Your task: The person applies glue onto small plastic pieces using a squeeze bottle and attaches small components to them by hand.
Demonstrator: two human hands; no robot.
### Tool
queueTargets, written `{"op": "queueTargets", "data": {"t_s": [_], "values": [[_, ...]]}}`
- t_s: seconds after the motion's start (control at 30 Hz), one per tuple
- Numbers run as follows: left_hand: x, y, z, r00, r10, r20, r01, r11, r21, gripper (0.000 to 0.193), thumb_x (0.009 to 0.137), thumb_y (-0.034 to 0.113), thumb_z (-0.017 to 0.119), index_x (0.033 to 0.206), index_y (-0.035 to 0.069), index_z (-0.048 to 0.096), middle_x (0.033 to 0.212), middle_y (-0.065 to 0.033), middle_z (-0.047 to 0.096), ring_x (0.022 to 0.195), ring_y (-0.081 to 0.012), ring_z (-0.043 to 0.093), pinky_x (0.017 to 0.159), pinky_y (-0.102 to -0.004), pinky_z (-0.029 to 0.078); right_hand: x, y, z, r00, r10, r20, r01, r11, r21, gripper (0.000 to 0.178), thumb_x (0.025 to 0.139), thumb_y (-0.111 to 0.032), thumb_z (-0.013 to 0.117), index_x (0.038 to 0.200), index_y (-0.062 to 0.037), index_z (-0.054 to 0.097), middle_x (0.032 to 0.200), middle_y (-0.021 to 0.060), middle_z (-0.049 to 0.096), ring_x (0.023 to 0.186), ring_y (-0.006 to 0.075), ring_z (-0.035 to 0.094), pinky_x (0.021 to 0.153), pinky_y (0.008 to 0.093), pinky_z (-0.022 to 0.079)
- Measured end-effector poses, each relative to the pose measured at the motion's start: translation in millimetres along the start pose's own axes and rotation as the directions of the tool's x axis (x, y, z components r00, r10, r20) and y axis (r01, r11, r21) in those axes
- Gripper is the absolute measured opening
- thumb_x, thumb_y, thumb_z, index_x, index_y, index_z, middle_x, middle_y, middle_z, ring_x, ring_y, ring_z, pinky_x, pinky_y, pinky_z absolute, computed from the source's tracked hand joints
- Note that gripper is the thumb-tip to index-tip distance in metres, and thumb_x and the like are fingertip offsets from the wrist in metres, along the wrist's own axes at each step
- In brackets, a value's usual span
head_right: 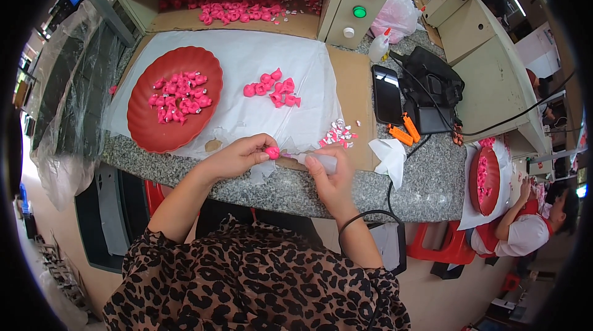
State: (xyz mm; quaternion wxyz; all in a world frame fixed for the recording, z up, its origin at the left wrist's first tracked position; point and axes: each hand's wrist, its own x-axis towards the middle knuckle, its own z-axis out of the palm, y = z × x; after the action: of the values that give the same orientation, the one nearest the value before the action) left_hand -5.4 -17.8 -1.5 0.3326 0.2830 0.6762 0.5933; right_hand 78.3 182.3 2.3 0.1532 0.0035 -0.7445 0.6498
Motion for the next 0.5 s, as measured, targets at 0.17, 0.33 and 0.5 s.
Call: {"op": "queueTargets", "data": {"t_s": [0.17, 0.33, 0.5], "values": [[0.8, -0.2, -2.2, 1.0, -0.019, 0.019, 0.019, 1.0, -0.001, 0.017, 0.083, 0.008, 0.046, 0.099, 0.002, 0.047, 0.088, -0.0053, 0.052, 0.086, -0.0125, 0.047, 0.078, -0.0263, 0.038, -0.4, -6.8, 1.9, 0.997, 0.072, 0.005, -0.072, 0.996, 0.06, 0.018, 0.078, -0.011, 0.059, 0.084, -0.0005, 0.046, 0.081, 0.0057, 0.048, 0.068, 0.0101, 0.048, 0.06, 0.0218, 0.04], [0.6, 3.1, -2.3, 0.999, -0.033, 0.02, 0.033, 0.999, -0.023, 0.016, 0.083, 0.008, 0.046, 0.099, 0.003, 0.047, 0.089, -0.0046, 0.052, 0.086, -0.012, 0.047, 0.079, -0.026, 0.037, 0.1, -0.7, -0.8, 1.0, -0.017, 0.008, 0.017, 1.0, -0.022, 0.015, 0.078, -0.009, 0.057, 0.085, -0.0004, 0.047, 0.082, 0.0062, 0.048, 0.062, 0.0105, 0.05, 0.054, 0.0207, 0.043], [0.6, -0.2, -3.0, 0.999, -0.025, 0.022, 0.026, 0.999, -0.02, 0.017, 0.084, 0.009, 0.046, 0.099, 0.003, 0.047, 0.089, -0.0043, 0.052, 0.086, -0.0117, 0.046, 0.079, -0.0258, 0.037, -0.5, -1.6, 0.0, 1.0, -0.015, 0.019, 0.015, 1.0, 0.002, 0.015, 0.079, -0.009, 0.056, 0.085, -0.0001, 0.046, 0.082, 0.006, 0.047, 0.061, 0.0104, 0.049, 0.054, 0.0206, 0.043]]}}
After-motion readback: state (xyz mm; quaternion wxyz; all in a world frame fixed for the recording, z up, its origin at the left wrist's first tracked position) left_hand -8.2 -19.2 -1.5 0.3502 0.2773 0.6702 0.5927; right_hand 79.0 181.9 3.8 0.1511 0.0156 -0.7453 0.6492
